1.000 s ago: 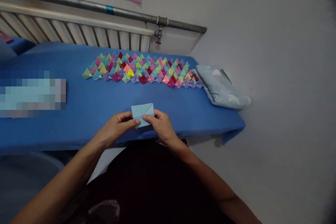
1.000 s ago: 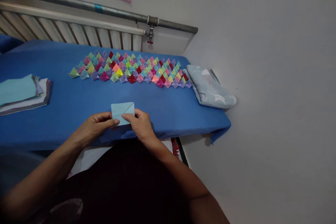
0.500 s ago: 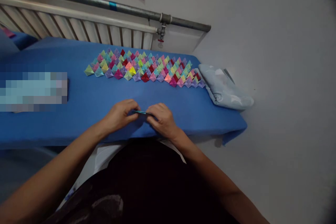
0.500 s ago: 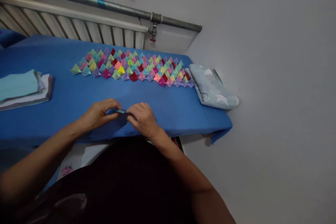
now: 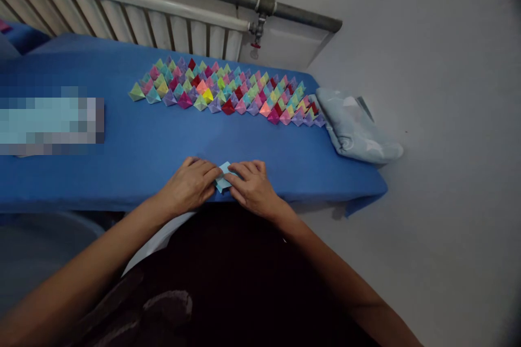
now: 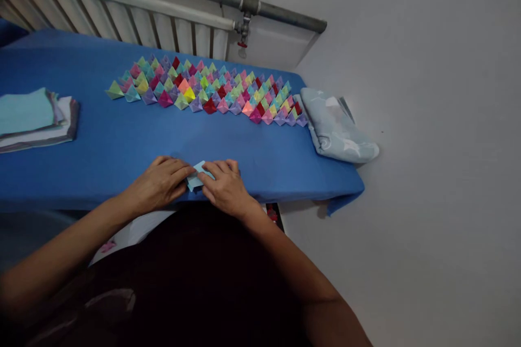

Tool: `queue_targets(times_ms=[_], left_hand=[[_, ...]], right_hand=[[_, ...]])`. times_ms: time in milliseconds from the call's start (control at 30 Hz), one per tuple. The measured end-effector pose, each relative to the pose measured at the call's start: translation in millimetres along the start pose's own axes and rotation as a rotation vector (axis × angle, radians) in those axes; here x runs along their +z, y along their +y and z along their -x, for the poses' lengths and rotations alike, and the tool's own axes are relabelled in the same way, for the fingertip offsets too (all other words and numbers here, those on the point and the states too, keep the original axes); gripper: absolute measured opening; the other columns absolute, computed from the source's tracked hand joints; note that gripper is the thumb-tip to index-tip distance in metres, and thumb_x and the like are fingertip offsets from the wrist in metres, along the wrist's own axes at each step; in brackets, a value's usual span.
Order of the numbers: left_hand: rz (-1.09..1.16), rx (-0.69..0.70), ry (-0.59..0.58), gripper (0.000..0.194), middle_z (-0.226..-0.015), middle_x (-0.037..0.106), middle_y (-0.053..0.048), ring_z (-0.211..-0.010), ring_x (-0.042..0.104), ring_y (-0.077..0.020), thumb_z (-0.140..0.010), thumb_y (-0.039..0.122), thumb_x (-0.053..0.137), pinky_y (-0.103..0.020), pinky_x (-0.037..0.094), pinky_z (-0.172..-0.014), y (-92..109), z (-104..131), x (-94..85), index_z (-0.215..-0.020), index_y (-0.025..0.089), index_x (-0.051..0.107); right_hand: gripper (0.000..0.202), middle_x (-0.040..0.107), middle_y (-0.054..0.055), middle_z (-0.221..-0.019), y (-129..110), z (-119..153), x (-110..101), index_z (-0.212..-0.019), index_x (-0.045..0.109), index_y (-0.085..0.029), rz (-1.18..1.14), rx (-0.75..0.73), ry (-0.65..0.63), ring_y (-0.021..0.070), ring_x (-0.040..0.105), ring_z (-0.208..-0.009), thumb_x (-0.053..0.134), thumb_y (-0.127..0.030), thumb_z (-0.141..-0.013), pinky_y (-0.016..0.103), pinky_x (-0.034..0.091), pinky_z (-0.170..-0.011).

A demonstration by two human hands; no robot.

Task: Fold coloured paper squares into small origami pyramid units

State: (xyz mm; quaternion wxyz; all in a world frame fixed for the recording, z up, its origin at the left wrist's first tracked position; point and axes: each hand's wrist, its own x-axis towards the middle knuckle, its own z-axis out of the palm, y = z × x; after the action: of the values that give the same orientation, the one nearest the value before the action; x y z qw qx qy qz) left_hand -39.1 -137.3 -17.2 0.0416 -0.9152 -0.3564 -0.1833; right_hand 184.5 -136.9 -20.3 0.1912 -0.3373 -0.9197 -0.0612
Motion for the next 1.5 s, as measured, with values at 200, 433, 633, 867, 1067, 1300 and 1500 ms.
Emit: queue_targets(times_ms=[200, 433, 633, 867, 1067, 1300, 1500], left_hand=[[0.069, 0.022, 0.029, 0.019, -0.106, 0.074, -0.01, -0.1, 0.065, -0.0247, -0.092, 0.023, 0.053, -0.042, 0.038, -0.096, -8, 5, -3.7, -0.104, 0.016, 0.066], [0.2, -0.092, 0.034, 0.024, -0.103, 0.075, -0.006, -0.096, 0.065, -0.0226, -0.097, 0.032, 0.049, -0.041, 0.038, -0.093, -17, 4, 4.9, -0.098, 0.023, 0.072], [0.281, -0.278, -0.052, 0.034, -0.098, 0.073, -0.006, -0.096, 0.062, -0.0241, -0.098, 0.043, 0.046, -0.041, 0.039, -0.086, -19, -7, 7.0, -0.088, 0.022, 0.071], [0.268, -0.424, -0.155, 0.032, -0.103, 0.07, -0.006, -0.102, 0.056, -0.0272, -0.095, 0.044, 0.051, -0.044, 0.04, -0.088, -22, -18, 9.1, -0.081, 0.022, 0.069], [0.205, -0.431, -0.122, 0.032, -0.101, 0.069, -0.009, -0.098, 0.056, -0.0281, -0.093, 0.043, 0.055, -0.044, 0.042, -0.084, -22, -19, 15.5, -0.077, 0.019, 0.069], [0.149, -0.41, -0.086, 0.033, -0.098, 0.068, -0.01, -0.094, 0.056, -0.0275, -0.093, 0.043, 0.056, -0.043, 0.043, -0.081, -21, -19, 20.2, -0.074, 0.019, 0.068], [0.114, -0.423, -0.13, 0.03, -0.098, 0.068, -0.011, -0.093, 0.055, -0.0278, -0.091, 0.042, 0.058, -0.042, 0.043, -0.078, -20, -22, 17.2, -0.074, 0.019, 0.068]], right_hand=[[0.018, 0.071, 0.009, -0.112, -16, 16, 3, -0.107, 0.069, -0.019, -0.174, 0.225, 0.046, 0.0214, 0.059, -0.101, 0.055, -0.024, -0.096, 0.038, 0.035, -0.09], [0.016, 0.07, 0.008, -0.11, -16, 16, 10, -0.098, 0.072, -0.021, -0.289, 0.429, 0.091, 0.0218, 0.06, -0.101, 0.057, -0.022, -0.095, 0.038, 0.038, -0.089], [0.013, 0.069, 0.008, -0.111, -12, 5, 8, -0.085, 0.07, -0.021, -0.395, 0.593, 0.067, 0.0223, 0.061, -0.108, 0.06, -0.024, -0.093, 0.04, 0.039, -0.093], [0.016, 0.068, 0.007, -0.111, -9, -2, 8, -0.076, 0.063, -0.021, -0.418, 0.655, 0.061, 0.0226, 0.06, -0.111, 0.061, -0.026, -0.091, 0.04, 0.04, -0.094], [0.018, 0.066, 0.01, -0.114, -9, -3, 10, -0.074, 0.061, -0.019, -0.367, 0.655, 0.036, 0.0237, 0.06, -0.111, 0.062, -0.025, -0.091, 0.042, 0.042, -0.095], [0.022, 0.067, 0.01, -0.108, -6, -3, 12, -0.07, 0.058, -0.02, -0.351, 0.628, 0.055, 0.0247, 0.06, -0.11, 0.06, -0.026, -0.091, 0.044, 0.044, -0.095], [0.023, 0.067, 0.01, -0.105, -3, -3, 14, -0.067, 0.057, -0.019, -0.345, 0.598, 0.078, 0.0238, 0.061, -0.107, 0.062, -0.024, -0.089, 0.042, 0.046, -0.093]])
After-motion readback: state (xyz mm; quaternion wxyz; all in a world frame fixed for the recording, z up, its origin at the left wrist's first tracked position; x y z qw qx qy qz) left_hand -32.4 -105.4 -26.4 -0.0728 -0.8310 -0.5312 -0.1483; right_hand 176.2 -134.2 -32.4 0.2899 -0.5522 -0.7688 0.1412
